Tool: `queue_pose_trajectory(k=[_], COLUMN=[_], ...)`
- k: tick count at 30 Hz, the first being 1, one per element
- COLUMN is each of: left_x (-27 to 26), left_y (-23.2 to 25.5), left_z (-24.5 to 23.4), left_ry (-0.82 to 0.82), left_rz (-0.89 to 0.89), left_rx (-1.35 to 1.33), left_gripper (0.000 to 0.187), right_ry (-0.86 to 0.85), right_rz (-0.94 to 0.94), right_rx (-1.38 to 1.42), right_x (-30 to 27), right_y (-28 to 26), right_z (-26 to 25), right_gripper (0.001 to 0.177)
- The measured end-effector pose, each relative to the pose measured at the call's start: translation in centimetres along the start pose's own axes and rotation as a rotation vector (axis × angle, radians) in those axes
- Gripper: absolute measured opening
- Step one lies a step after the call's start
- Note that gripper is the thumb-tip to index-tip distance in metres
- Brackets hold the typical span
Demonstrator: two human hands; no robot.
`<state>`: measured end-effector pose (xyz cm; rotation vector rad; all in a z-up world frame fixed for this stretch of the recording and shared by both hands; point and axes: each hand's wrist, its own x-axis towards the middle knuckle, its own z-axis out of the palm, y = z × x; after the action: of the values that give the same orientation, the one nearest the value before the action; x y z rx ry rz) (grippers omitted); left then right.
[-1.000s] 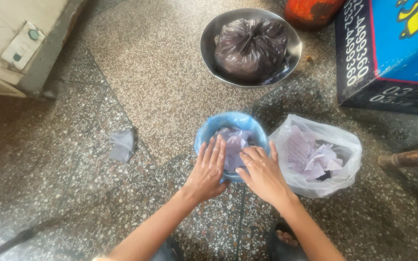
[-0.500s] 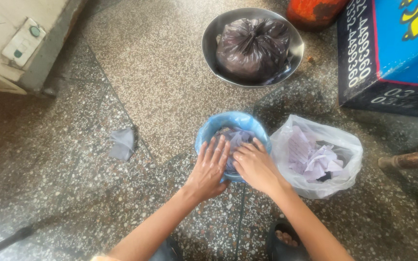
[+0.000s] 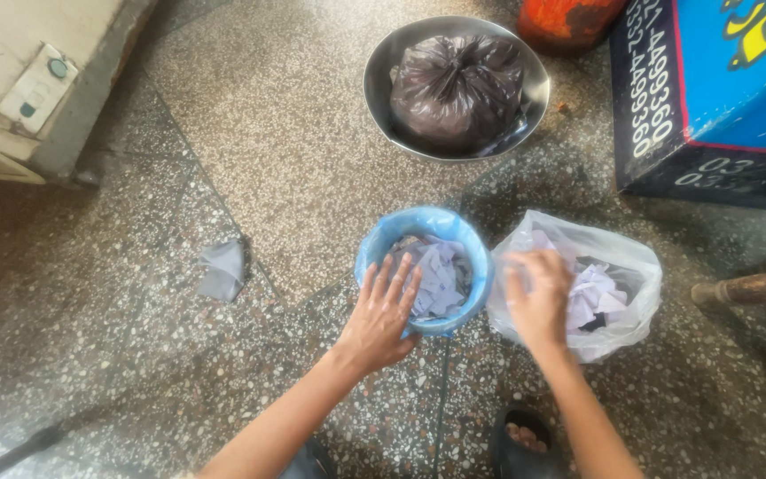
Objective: The person sits on the floor and transfers paper scraps from a white plastic bag into a blue bucket. They handle the items by hand, picking up small handfuls of paper and placing them into the bucket repeatedly.
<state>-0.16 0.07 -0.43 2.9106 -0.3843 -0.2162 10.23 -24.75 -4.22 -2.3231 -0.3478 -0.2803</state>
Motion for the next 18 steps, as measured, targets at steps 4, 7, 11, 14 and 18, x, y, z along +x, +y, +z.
queue_pose_trajectory(k=[4,7,11,14,18], left_x=[0.1,0.2,0.2,0.3,0.2], left_y=[0.1,0.3,0.2,0.3,0.3], left_z=[-0.3,-0.5,-0.5,-0.4,-0.5], left_ry=[-0.03,-0.061,-0.053,-0.057,-0.079], left_rz=[-0.012,-0.021,-0.025,-0.025,-0.03], left_rx=[0.001,0.015,0.034,0.035,0.048], left_gripper=[0.105,0.105,0.105,0.106,0.107], right_ry=[0.188,0.081,-0.102,-0.126,0.055], right_rz=[0.125,0.129,0.435,0.537,0.186], right_rx=[-0.033,-0.051,0.2,0.128,0.007], right_x=[-1.3,-1.4,-1.4,-1.4,-1.2], right_y=[7.1,11.8,13.1,11.4,8.5], right_z=[-1.7,-1.8,-1.4,-1.9,-3.4], right_gripper=[0.028,0.031,0.036,0.037,0.028])
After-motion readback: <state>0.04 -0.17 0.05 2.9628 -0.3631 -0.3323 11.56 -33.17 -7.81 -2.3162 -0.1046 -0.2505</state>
